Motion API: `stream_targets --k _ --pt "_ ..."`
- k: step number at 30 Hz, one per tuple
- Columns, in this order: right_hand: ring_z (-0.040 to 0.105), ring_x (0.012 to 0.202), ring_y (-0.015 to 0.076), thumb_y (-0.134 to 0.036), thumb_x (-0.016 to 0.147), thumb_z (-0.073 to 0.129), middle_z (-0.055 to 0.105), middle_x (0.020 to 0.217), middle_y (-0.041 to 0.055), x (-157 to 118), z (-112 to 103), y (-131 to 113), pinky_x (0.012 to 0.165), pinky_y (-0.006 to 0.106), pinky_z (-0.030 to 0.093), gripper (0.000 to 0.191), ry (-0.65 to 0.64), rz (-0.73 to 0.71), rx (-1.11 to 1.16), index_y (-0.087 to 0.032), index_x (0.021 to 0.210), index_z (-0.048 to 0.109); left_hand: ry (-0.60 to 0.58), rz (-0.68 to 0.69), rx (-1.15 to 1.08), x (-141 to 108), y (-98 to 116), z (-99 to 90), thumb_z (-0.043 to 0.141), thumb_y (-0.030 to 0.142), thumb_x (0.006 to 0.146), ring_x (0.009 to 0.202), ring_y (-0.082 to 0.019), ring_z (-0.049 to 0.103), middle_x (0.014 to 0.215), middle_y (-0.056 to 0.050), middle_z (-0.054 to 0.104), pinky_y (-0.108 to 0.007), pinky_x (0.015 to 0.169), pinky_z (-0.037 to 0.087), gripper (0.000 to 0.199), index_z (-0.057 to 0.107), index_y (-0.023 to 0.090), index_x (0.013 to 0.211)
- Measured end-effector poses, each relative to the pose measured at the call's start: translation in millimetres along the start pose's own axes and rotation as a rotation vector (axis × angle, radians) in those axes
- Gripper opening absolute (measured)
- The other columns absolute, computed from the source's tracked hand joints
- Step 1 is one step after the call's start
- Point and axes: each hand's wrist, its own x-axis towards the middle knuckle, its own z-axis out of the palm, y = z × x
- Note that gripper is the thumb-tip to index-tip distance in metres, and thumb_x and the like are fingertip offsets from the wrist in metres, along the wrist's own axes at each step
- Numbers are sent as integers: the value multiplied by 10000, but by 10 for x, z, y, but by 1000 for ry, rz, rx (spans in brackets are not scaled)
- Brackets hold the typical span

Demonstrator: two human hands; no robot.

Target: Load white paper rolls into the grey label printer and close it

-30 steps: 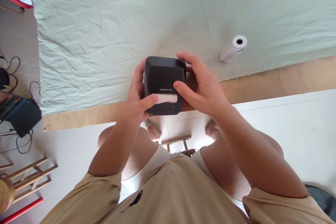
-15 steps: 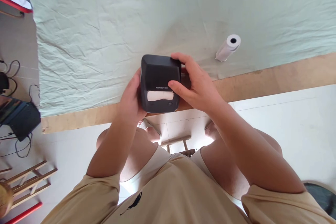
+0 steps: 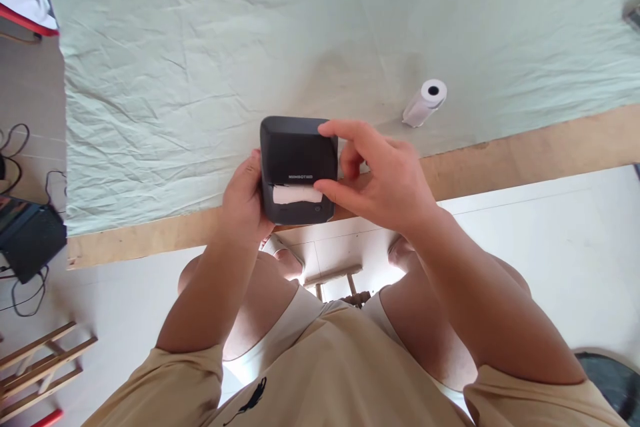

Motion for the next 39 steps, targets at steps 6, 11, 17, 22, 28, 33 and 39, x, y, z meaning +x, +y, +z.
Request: stream_targets --k 6,11,17,22,28,33,39 --pt "705 562 160 -468 1079 669 725 712 -41 22 82 -100 488 328 473 165 311 63 152 -310 1032 662 55 -25 1 3 -47 -32 810 567 964 980 -198 829 828 19 790 -287 810 698 340 755 241 888" --pt "634 576 156 -282 1019 671 758 765 -28 128 119 -193 544 348 412 133 217 -25 -136 -298 888 681 -4 -138 75 -55 49 29 757 650 979 796 -199 791 715 14 711 -306 659 660 411 774 241 949" --pt "454 534 146 -268 903 657 645 647 -16 138 116 -212 576 336 178 129 -82 42 -351 -299 960 768 -91 -153 77 -66 57 25 750 775 919 594 -163 690 710 5 702 -273 468 520 580 795 238 1134" --pt "461 530 141 -219 829 696 657 659 -29 158 35 -183 555 317 265 211 -149 14 -298 -286 1014 773 -208 -161 98 -72 52 -18 752 814 891 837 -269 833 906 -47 808 -346 623 642 681 756 257 1283" --pt "486 521 96 -272 870 730 778 991 -26 178 -202 -115 482 312 404 357 -29 61 102 -364 1214 757 -180 -117 42 -74 81 -14 894 647 860 1099 -307 866 1277 -69 854 -376 773 721 643 695 284 1352" --pt "598 658 162 -477 997 679 747 1008 37 107 -112 388 492 312 447 379 83 227 338 -356 1356 651 -146 -106 -18 -81 89 19 890 621 881 1283 -331 827 1261 -72 869 -423 932 748 599 695 277 1331" --pt "675 784 241 -493 991 739 710 902 47 71 -31 459 747 472 602 233 104 116 46 -293 991 619 -124 -86 9 -89 86 18 884 617 888 1383 -348 783 1299 -81 864 -433 1035 730 565 726 274 1308"
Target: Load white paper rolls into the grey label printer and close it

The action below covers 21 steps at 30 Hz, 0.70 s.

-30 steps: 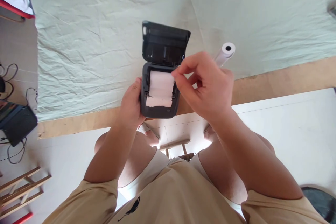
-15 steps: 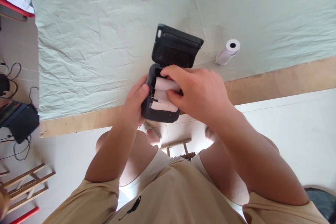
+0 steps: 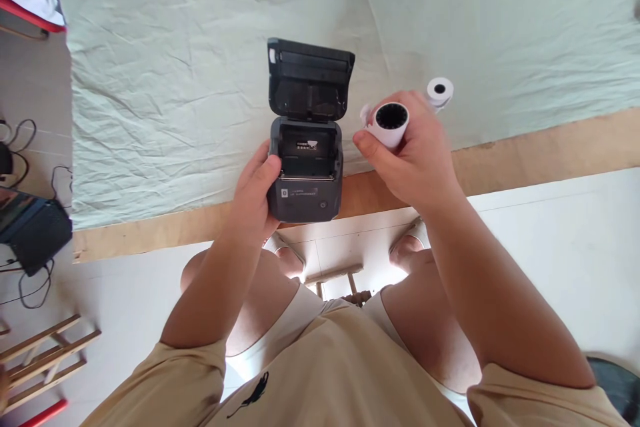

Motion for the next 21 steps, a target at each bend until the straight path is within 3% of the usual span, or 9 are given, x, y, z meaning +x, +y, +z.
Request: stream_targets --k 4,9,11,13,17,19,21 --pt "727 972 289 -415 946 804 771 1050 79 5 -5 -46 869 505 627 212 4 -68 -147 -302 1058 664 -1 8 13 -2 0 7 869 612 903 1378 -355 786 1304 -90 862 -462 1031 733 559 717 277 1324" --pt "741 902 289 -412 895 829 796 1077 46 -34 49 76 833 520 633 476 -50 76 -234 -334 1324 638 7 19 16 -5 -4 13 872 593 905 1344 -341 804 1220 -65 883 -441 993 737 515 730 282 1290" --pt "782 981 323 -436 864 851 830 1126 59 -45 31 46 838 538 648 554 -53 41 -232 -322 1363 640 7 18 21 0 -10 6 883 604 890 1329 -326 810 1213 -59 887 -420 989 735 526 730 286 1280" --pt "807 1064 332 -440 875 855 840 1210 82 -42 -44 -18 870 533 662 546 25 -75 -207 -311 1372 669 8 24 27 6 -14 -2 886 623 881 1326 -321 812 1220 -55 888 -408 989 733 543 734 287 1279" --pt "800 1067 304 -328 999 691 795 1146 93 1 -291 24 862 497 633 305 331 -251 -260 -320 1295 767 6 28 21 19 -22 -16 893 610 882 1331 -320 810 1239 -51 887 -403 995 733 556 735 284 1304" --pt "775 1134 337 -297 981 694 744 1255 146 24 -379 155 886 518 623 381 336 -192 -341 -285 1357 759 -1 26 15 29 -30 -24 896 603 883 1334 -319 811 1232 -45 890 -403 995 737 546 735 283 1295" --pt "756 1167 348 -319 953 760 684 1377 171 40 -415 278 927 535 639 476 239 -52 -388 -281 1426 719 2 38 24 43 -43 -36 903 610 872 1354 -326 803 1217 -36 892 -403 1002 739 526 744 282 1250"
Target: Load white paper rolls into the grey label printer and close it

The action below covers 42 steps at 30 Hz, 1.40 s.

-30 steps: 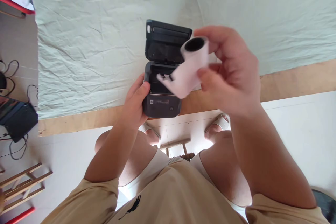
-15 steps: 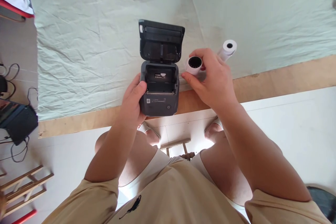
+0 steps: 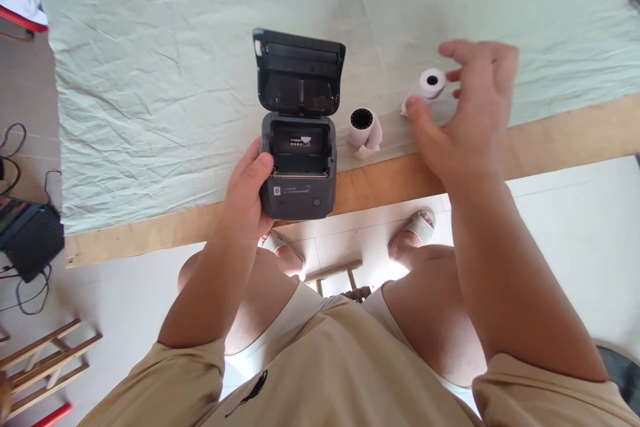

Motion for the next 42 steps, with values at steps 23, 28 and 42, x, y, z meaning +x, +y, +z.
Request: stream_targets --k 23,28,42 --pt "799 908 234 -199 925 814 833 1047 17 -30 52 -902 750 388 565 276 -4 -366 259 -295 1168 725 -21 73 10 6 -45 -4 872 594 910 1373 -334 791 1159 -35 881 -416 994 743 447 758 280 1207" --pt "775 812 212 -144 977 684 863 1027 -1 -94 232 -1010 769 398 507 185 -170 -337 46 -278 1105 689 -82 62 45 6 -55 -37 845 635 916 1105 -318 875 1104 -49 873 -312 616 684 542 738 289 1319" --pt "789 902 215 -214 1014 717 819 862 -30 -232 226 -1110 762 409 504 203 -171 -474 303 -259 838 626 -195 128 124 76 -151 -188 970 596 759 1113 -282 818 1225 -50 820 -357 868 698 764 636 281 1369"
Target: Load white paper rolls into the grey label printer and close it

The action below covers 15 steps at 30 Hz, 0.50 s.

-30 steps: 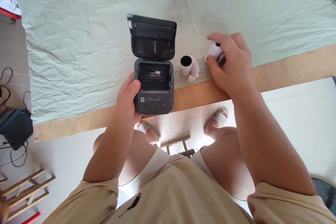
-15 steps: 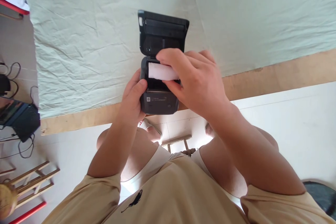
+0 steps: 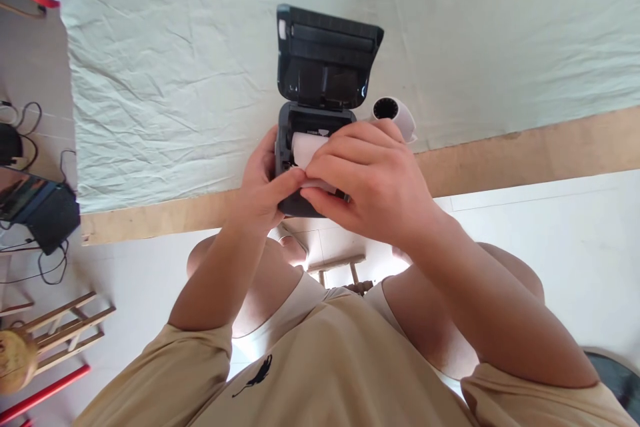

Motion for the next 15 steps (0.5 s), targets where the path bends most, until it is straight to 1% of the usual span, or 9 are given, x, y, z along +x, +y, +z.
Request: stream_targets --k 3,4,5,7,8,10,11,13,15 --pt "768 810 198 -209 998 694 796 838 -39 9 -68 76 761 405 556 142 169 -4 10 -287 903 624 3 -25 80 25 -17 -18 1019 600 662 1081 -292 817 1202 -51 805 -367 847 693 907 597 298 1406" --pt "774 840 202 -204 992 686 802 885 -24 15 -97 113 791 408 577 111 228 5 -23 -296 959 635 0 -31 83 24 -13 -14 1020 615 647 1082 -298 817 1224 -57 799 -379 846 696 951 578 307 1432" --pt "789 930 220 -215 992 679 817 994 7 19 -125 152 849 422 597 103 258 27 -64 -301 1041 649 2 -25 83 18 -5 -9 1017 616 649 1111 -306 813 1268 -65 789 -392 869 698 985 557 316 1466" --pt "760 1260 300 -293 1007 656 779 1334 98 17 -164 228 1034 505 597 264 227 91 -131 -295 1271 641 9 0 89 -10 16 3 1001 581 696 1180 -322 797 1314 -77 772 -407 915 691 1017 504 337 1550" --pt "686 1427 348 -346 1020 634 708 1489 131 12 -171 259 1128 563 564 373 187 124 -136 -292 1388 602 14 10 92 -29 28 6 990 553 728 1195 -326 791 1298 -78 771 -405 917 684 1023 476 347 1588" --pt "572 1571 400 -423 1040 584 595 1621 143 1 -165 296 1245 646 484 516 134 168 -99 -308 1537 506 22 4 96 -65 49 11 974 504 771 1197 -332 787 1229 -73 772 -397 897 670 1036 431 363 1642" --pt "576 1564 403 -443 1046 568 604 1592 133 -1 -154 299 1261 658 470 523 143 169 -76 -322 1550 494 23 -3 95 -79 58 12 975 488 775 1190 -334 787 1206 -70 771 -393 883 665 1042 423 369 1651" --pt "660 1444 388 -457 1038 571 703 1387 103 -2 -129 270 1204 636 513 429 232 127 -59 -333 1448 572 29 -4 82 -93 74 20 979 475 770 1155 -327 788 1203 -66 764 -386 858 658 1047 421 377 1650" --pt "763 1163 336 -424 1002 604 759 1076 59 -5 -106 198 1010 553 584 247 334 77 -87 -325 1224 646 42 -18 61 -93 90 36 974 452 780 1083 -296 785 1215 -57 754 -380 840 651 1058 393 389 1663"
